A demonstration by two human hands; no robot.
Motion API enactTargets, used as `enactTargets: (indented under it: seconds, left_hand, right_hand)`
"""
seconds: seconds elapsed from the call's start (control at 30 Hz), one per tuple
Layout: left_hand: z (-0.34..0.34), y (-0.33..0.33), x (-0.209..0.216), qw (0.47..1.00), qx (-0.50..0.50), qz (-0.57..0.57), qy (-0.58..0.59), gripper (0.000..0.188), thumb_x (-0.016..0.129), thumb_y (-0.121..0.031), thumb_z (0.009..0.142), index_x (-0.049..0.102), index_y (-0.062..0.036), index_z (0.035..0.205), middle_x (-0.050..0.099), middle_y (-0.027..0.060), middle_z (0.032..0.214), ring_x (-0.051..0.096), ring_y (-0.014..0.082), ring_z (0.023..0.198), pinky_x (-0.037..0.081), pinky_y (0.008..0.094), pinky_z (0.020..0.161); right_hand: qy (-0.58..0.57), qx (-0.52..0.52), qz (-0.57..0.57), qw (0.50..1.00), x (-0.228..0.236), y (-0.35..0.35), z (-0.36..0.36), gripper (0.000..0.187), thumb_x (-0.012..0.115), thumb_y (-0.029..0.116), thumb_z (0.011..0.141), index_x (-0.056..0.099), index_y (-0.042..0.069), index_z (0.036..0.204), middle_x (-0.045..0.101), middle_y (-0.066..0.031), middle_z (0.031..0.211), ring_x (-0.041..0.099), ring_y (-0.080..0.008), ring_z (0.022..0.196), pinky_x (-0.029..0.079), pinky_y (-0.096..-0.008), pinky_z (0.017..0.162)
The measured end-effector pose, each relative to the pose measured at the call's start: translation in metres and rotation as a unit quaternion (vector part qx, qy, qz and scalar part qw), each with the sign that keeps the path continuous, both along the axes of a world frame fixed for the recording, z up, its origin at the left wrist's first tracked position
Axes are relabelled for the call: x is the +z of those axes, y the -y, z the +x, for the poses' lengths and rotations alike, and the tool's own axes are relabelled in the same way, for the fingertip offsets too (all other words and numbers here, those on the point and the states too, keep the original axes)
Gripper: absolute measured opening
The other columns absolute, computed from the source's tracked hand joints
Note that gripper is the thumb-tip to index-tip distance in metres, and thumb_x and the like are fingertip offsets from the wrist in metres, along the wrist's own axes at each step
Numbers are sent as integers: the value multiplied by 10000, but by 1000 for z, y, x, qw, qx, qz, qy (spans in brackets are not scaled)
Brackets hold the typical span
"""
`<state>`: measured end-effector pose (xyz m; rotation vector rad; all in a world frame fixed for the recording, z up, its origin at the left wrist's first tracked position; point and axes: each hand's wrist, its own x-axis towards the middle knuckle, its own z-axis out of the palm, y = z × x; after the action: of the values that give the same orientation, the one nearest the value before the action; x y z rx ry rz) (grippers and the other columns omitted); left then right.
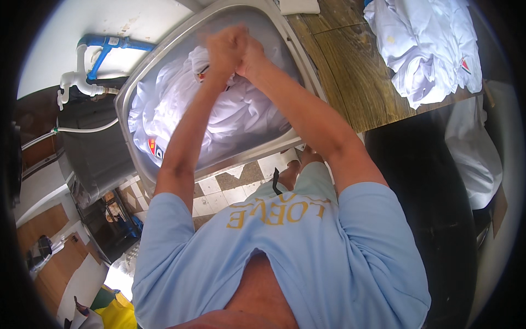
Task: The person washes white garments by hand in a sink filled with water, rubbing soap onto specific spots and scrubing the fabric together before lifting items out to inspect them.
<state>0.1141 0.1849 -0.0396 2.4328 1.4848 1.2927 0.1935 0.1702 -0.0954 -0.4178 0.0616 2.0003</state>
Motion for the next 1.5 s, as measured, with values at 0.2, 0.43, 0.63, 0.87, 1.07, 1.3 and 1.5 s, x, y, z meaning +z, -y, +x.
enactTargets:
  seconds: [0.2,0.43,0.63,0.87,1.07,1.3,1.5]
  left_hand:
    - [-26,-8,2,995,42,-90,-29,128,646,-205,763,608,-103,696,581,137,660,585,339,622,447,398,541]
    - [20,2,-13,993,-105,40,16,133,596,-221,788,609,-111,714,619,126,691,585,348,563,471,402,508]
    - [30,5,-13,993,-89,73,-40,104,562,-174,785,645,-130,740,627,91,689,606,330,634,495,377,549]
    - [-43,-20,2,982,11,-155,110,374,612,-264,855,521,-33,575,474,60,497,445,176,408,353,341,423]
    - [-55,-12,18,819,-31,-426,384,419,661,-402,853,507,-145,559,366,-108,539,298,9,484,213,227,428]
    - [-59,0,25,793,-5,-423,438,422,650,-422,855,576,-91,605,406,-92,529,309,16,464,221,214,422]
    - [-61,-1,22,796,-23,-395,459,399,641,-408,866,582,-92,630,414,-90,533,328,20,470,243,211,423]
  right_hand:
    - [77,51,-70,993,43,11,-15,382,380,426,969,527,114,1135,576,-108,1154,566,-265,1047,451,-405,914]
    - [-185,26,130,974,-56,-12,22,349,428,418,959,537,100,1051,568,-108,1130,545,-261,1045,437,-413,913]
    - [-145,69,197,967,-45,-14,33,315,444,402,954,545,125,1065,582,-63,1117,550,-230,1028,444,-389,896]
    - [162,13,-58,985,39,5,-4,336,511,442,919,541,108,891,574,-69,865,578,-236,831,482,-419,758]
    - [152,14,-28,988,28,-6,4,390,519,481,905,540,99,831,550,-68,806,571,-226,780,489,-402,721]
    - [180,115,64,975,47,0,11,371,591,412,877,579,43,915,597,-90,865,594,-212,813,494,-367,739]
    - [154,186,127,962,59,3,16,348,639,279,841,593,1,1045,633,-114,978,614,-216,888,491,-361,812]
